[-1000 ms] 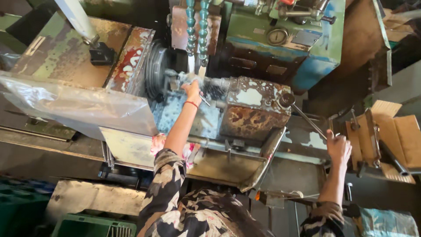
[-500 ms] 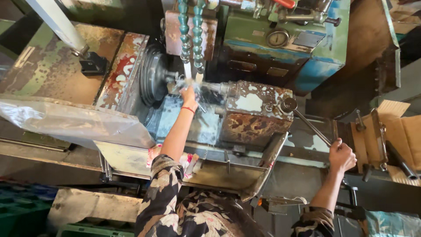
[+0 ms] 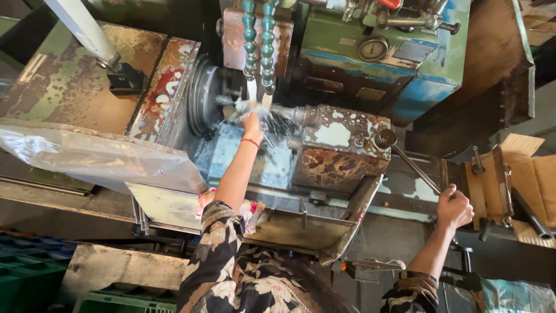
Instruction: The person operates a lathe at a machine workshop. They take a metal rod blank, insert and clamp it in the lathe chuck, run the machine to turn the part with coolant spraying, then remove the finished piece and place it into a green plastic crate, repeating the cycle with new blanks.
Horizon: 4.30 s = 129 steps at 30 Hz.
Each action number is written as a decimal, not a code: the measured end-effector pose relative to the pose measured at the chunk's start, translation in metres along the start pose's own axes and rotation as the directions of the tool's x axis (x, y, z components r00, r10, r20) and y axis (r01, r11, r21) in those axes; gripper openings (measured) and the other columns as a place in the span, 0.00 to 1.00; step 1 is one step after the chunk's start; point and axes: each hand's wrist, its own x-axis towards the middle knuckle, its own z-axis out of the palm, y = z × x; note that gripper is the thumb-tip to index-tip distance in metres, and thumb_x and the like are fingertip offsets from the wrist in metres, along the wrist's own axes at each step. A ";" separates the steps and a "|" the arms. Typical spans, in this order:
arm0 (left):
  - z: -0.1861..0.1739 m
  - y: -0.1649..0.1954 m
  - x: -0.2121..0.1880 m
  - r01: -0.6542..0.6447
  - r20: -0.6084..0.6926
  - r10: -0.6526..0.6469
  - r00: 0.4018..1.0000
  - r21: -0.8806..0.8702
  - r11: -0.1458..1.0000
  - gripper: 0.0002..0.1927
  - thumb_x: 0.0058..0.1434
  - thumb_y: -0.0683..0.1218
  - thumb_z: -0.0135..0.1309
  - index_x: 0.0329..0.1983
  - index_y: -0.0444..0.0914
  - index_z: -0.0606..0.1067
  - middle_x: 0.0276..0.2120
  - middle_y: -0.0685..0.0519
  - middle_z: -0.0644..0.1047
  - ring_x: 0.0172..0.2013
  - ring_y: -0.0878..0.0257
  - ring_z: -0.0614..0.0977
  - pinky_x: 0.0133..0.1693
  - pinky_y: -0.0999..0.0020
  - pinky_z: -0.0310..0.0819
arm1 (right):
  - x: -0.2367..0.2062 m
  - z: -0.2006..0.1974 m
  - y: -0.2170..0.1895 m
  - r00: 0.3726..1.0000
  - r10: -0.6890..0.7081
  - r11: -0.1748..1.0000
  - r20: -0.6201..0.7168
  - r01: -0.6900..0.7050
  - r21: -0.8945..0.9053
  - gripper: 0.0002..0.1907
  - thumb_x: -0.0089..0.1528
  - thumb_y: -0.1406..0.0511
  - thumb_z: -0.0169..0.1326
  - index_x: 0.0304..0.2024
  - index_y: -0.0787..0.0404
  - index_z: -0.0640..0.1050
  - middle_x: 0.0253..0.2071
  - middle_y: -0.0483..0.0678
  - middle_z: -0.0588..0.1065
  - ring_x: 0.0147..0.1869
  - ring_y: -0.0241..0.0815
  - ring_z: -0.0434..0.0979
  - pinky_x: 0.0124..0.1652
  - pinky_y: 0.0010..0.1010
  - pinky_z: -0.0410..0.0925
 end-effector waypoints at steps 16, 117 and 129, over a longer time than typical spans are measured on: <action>-0.002 0.006 -0.003 -0.011 0.115 0.018 0.993 -0.067 0.998 0.19 0.66 0.47 0.51 0.59 0.53 0.65 0.38 0.54 0.71 0.28 0.58 0.72 0.26 0.58 0.64 | 0.003 -0.009 -0.004 0.996 0.011 1.000 0.087 -0.012 0.009 0.27 0.75 0.48 0.48 0.30 0.56 0.83 0.27 0.57 0.77 0.36 0.65 0.80 0.38 0.55 0.71; -0.098 0.019 -0.200 -0.264 0.513 0.341 0.788 -0.218 0.939 0.16 0.71 0.50 0.54 0.30 0.45 0.63 0.19 0.65 0.59 0.18 0.75 0.59 0.20 0.76 0.51 | -0.360 -0.040 0.017 0.136 0.444 -0.508 0.886 -0.776 0.374 0.13 0.65 0.56 0.62 0.42 0.56 0.75 0.33 0.42 0.73 0.30 0.36 0.70 0.26 0.29 0.66; -0.413 -0.006 -0.278 -0.609 0.113 0.629 0.769 0.427 0.668 0.17 0.68 0.49 0.61 0.27 0.36 0.72 0.23 0.64 0.69 0.25 0.74 0.65 0.25 0.72 0.58 | -0.381 -0.077 -0.024 0.422 0.216 -0.300 0.880 -0.829 0.471 0.09 0.71 0.62 0.63 0.41 0.57 0.76 0.34 0.45 0.70 0.29 0.34 0.71 0.28 0.26 0.65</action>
